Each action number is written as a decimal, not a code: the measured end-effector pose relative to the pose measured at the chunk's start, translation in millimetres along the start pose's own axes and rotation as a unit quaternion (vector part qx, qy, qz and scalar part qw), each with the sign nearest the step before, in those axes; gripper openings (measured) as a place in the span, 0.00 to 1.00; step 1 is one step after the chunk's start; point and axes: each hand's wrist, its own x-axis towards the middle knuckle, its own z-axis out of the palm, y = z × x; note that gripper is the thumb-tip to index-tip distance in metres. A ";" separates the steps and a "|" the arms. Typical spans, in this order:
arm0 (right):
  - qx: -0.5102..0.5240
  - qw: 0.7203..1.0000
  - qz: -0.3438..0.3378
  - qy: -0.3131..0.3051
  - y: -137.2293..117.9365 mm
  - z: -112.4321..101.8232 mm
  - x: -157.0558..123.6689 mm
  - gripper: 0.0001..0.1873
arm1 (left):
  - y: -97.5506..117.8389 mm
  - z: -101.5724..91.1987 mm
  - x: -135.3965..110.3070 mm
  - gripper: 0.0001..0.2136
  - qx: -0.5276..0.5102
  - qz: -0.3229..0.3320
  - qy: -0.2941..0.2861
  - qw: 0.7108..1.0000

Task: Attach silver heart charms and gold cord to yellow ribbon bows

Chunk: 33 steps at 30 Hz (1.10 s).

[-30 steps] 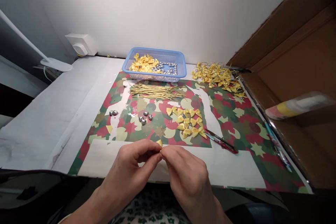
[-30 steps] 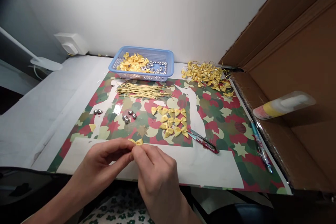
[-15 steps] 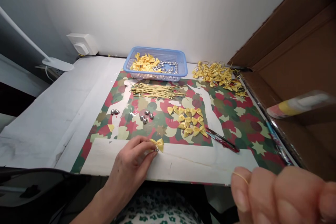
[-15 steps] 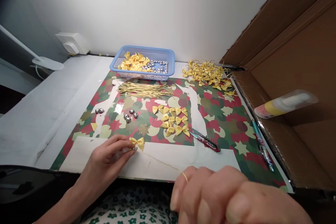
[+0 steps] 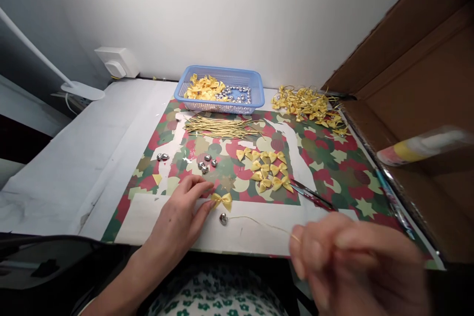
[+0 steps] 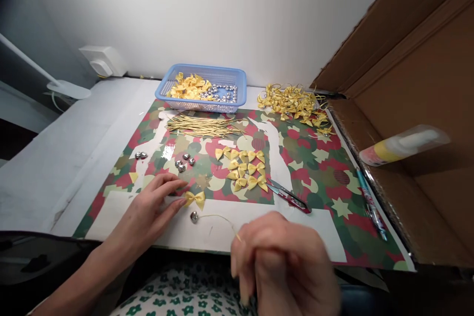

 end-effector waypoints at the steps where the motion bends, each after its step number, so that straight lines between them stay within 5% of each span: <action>1: -0.007 1.000 0.020 -0.012 4.7 2.5 1.4 0.07 | -1.5 1.4 3.0 0.08 -0.001 0.002 -0.002 1.000; 6: -0.114 0.984 0.057 -0.122 30.3 -1.3 4.2 0.11 | -0.9 7.5 9.3 0.04 -0.039 -0.002 -0.021 0.999; 12: -0.243 0.953 -0.037 -0.176 44.2 7.2 1.9 0.13 | 21.0 -4.2 1.5 0.05 -0.169 -0.048 -0.068 0.982; 16: -0.295 0.932 -0.104 -0.181 42.5 14.2 -4.0 0.16 | 34.1 -14.0 -2.3 0.04 -0.372 -0.118 -0.102 0.915; 19: -0.319 0.922 -0.136 -0.175 36.8 15.8 -4.9 0.15 | 38.5 -16.8 -2.7 0.02 -0.428 -0.143 -0.111 0.885; 27: -0.343 0.907 -0.156 -0.189 24.5 13.5 -1.7 0.16 | 38.5 -13.4 -2.7 0.02 -0.403 -0.149 -0.064 0.901; 33: -0.363 0.894 -0.169 -0.202 24.1 14.8 -4.0 0.17 | 48.0 -12.1 -8.2 0.08 -0.309 -0.095 0.035 0.946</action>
